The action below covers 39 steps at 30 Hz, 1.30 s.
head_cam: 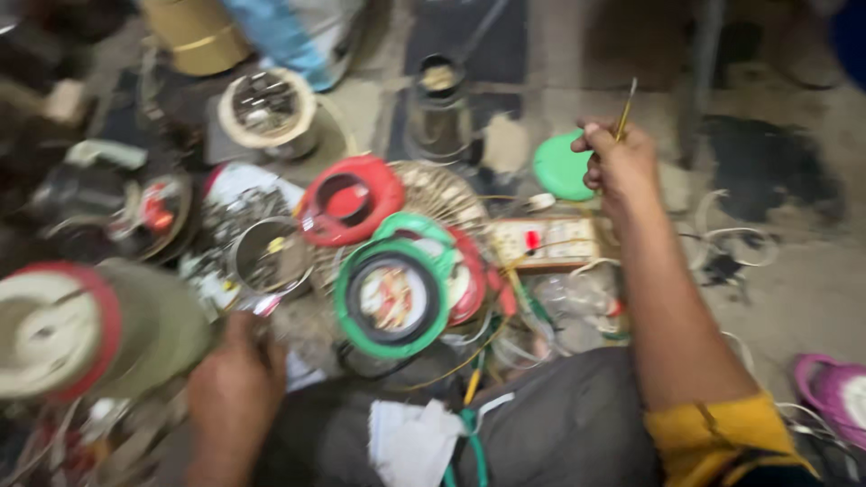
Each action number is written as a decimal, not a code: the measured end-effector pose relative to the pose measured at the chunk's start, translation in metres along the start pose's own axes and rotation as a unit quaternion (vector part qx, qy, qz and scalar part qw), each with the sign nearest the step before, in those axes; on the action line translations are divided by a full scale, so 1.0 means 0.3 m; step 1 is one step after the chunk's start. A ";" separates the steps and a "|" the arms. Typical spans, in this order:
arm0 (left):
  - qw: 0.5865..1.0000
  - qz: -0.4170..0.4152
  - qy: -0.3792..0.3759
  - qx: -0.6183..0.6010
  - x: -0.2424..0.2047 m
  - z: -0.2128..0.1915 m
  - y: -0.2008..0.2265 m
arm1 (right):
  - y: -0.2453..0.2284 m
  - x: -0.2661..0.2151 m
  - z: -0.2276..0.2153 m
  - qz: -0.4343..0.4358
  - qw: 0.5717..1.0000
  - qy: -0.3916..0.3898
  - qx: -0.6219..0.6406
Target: The person sits on the floor and uses a screwdriver to open a green extension box, then uses pliers to manipulate the internal wires and components.
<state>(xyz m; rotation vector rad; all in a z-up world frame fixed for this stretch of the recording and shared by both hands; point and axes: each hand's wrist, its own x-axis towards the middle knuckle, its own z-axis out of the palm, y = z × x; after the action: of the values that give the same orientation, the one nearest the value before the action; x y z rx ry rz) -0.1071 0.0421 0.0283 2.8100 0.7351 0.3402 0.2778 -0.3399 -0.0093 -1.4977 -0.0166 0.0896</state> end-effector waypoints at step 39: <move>0.969 0.227 -0.032 -0.096 0.038 0.096 0.297 | 0.702 0.420 -0.378 -0.102 0.840 0.126 -0.518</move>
<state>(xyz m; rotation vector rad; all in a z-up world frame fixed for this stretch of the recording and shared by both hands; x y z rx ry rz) -0.0492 -0.0324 0.0266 2.7586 0.0305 0.3669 0.4006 -0.4292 -0.2332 -2.5769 -0.0125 -0.3512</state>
